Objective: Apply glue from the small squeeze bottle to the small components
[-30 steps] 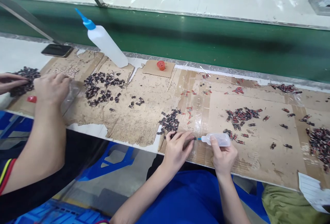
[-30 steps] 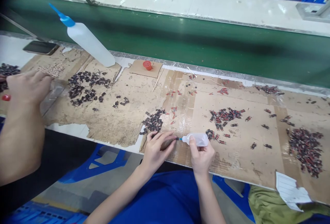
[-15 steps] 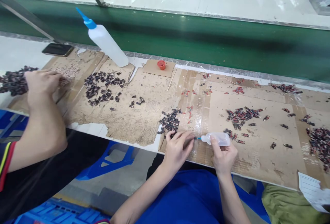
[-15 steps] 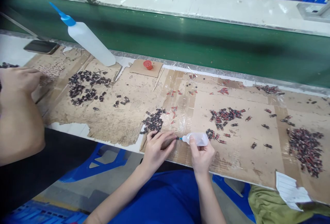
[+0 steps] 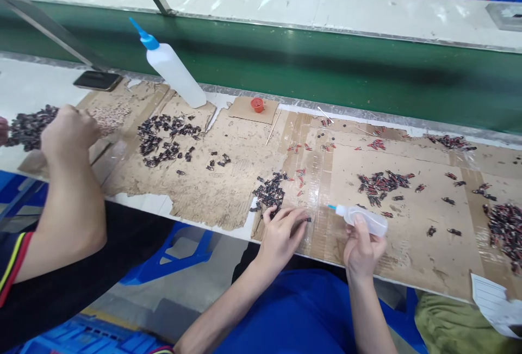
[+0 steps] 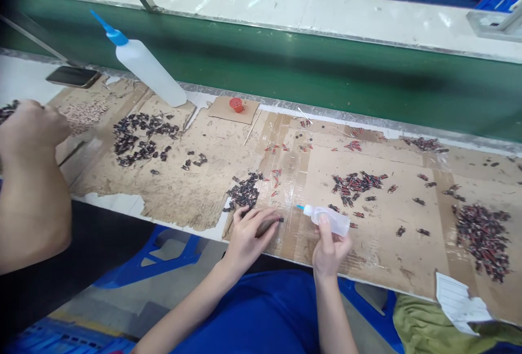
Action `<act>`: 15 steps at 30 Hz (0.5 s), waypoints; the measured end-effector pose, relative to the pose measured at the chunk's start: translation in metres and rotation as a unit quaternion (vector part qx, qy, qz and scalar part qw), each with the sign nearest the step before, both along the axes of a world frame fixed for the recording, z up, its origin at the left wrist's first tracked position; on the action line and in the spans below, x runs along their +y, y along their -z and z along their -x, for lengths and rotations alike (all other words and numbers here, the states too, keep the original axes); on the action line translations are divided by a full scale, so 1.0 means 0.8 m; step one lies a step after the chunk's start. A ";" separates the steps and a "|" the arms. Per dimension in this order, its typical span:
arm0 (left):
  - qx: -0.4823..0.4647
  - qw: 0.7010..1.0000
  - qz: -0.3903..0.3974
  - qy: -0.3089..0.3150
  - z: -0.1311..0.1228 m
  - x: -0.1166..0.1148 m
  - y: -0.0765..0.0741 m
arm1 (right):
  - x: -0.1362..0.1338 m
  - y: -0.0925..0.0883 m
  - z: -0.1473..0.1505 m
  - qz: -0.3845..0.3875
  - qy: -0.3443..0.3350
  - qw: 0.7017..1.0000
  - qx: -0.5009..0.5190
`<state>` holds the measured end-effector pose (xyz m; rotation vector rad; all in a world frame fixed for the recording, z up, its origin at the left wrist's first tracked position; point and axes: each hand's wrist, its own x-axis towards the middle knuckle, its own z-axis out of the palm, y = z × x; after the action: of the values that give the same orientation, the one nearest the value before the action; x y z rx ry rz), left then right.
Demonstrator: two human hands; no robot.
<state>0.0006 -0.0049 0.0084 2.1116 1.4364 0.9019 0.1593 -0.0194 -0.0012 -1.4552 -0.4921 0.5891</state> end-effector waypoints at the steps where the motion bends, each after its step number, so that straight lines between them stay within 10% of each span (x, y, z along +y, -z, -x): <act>1: -0.001 1.000 0.004 0.007 0.001 0.001 -0.002 | 0.000 -0.001 -0.001 -0.007 -0.005 1.000 0.004; 9: 0.056 0.993 -0.087 -0.049 0.004 0.033 -0.009 | 0.013 -0.010 0.004 -0.026 -0.141 0.987 -0.071; 15: 0.096 0.986 -0.094 -0.095 -0.008 0.052 0.009 | 0.004 -0.009 0.009 -0.065 -0.082 0.975 -0.195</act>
<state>0.0073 0.0371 0.0014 2.2805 1.7361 0.9596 0.1518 -0.0165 0.0058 -1.4163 -0.9493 0.3905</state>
